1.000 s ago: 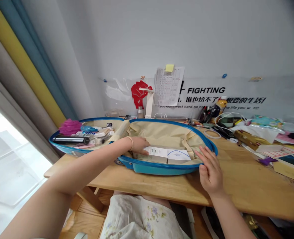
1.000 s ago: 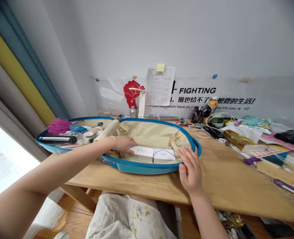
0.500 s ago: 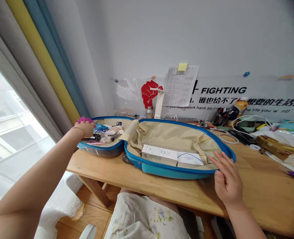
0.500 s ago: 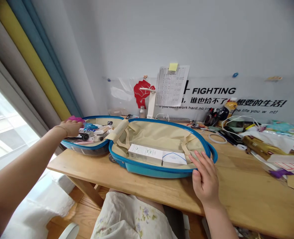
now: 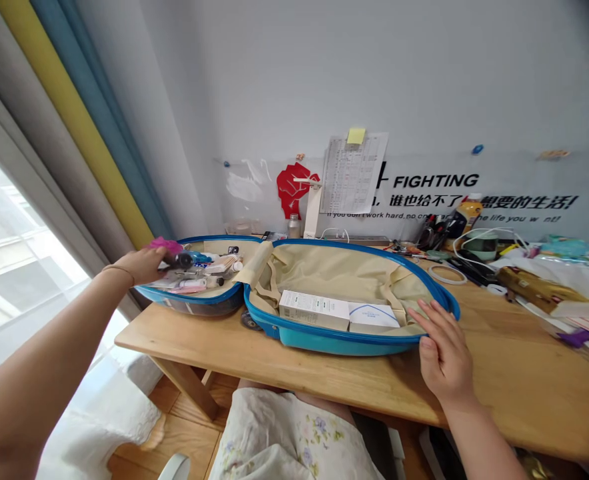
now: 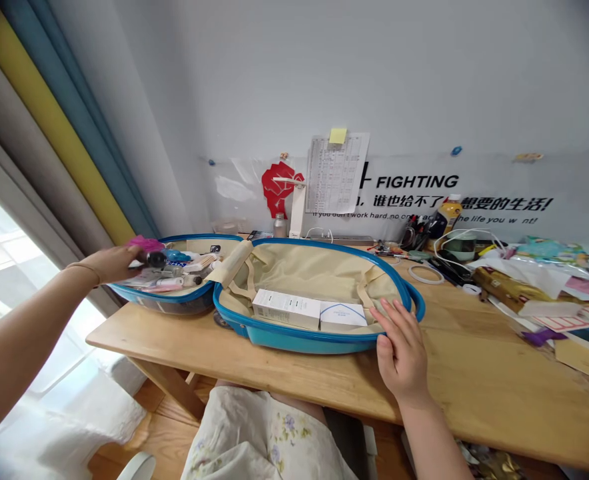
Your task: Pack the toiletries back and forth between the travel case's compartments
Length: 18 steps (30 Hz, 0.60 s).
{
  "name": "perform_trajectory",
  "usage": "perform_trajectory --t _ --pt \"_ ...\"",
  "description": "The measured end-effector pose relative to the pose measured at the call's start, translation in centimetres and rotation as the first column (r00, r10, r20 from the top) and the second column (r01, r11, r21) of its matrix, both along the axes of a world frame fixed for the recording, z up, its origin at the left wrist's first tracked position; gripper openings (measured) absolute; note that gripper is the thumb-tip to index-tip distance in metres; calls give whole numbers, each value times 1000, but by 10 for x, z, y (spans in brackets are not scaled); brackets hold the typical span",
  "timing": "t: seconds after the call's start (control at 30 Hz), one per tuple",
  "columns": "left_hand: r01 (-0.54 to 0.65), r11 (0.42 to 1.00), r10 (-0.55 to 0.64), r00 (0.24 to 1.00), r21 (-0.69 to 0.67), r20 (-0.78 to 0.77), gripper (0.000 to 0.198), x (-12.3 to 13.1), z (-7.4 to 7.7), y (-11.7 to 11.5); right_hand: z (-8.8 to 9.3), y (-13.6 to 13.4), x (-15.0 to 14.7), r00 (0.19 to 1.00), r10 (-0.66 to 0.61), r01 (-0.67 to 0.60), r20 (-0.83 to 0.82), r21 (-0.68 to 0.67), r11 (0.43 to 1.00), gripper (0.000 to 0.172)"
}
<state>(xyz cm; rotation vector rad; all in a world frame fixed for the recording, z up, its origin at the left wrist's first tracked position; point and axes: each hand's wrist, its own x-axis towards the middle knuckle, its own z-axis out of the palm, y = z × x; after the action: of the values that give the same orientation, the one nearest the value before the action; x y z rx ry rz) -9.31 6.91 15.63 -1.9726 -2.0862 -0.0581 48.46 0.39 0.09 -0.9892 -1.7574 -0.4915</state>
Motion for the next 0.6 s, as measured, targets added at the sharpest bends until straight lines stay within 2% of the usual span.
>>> perform_trajectory --t 0.1,0.2,0.27,0.33,0.37,0.47,0.6 --pt "80 994 -79 997 71 -22 55 40 25 -5 0 0 0 1000 0 0 0 12 1000 39" --pt "297 951 -299 954 86 15 62 104 42 -13 0 0 0 1000 -1 1 -2 12 1000 40" --pt "593 804 -590 791 33 164 63 151 44 -16 0 0 0 1000 -7 7 -2 7 1000 40" --pt "738 670 -692 660 -81 293 61 193 37 -15 0 0 -1 1000 -13 13 1 10 1000 40" --pt "765 625 -701 638 -156 319 59 211 31 -12 0 0 -1 1000 -15 15 4 14 1000 40" --pt "735 559 -688 670 -384 278 57 247 10 -2 1 -1 -2 1000 -14 13 2 25 1000 40" --pt "646 522 -654 722 -557 224 59 271 -11 4 1 -1 -2 1000 -3 3 -2 19 1000 40"
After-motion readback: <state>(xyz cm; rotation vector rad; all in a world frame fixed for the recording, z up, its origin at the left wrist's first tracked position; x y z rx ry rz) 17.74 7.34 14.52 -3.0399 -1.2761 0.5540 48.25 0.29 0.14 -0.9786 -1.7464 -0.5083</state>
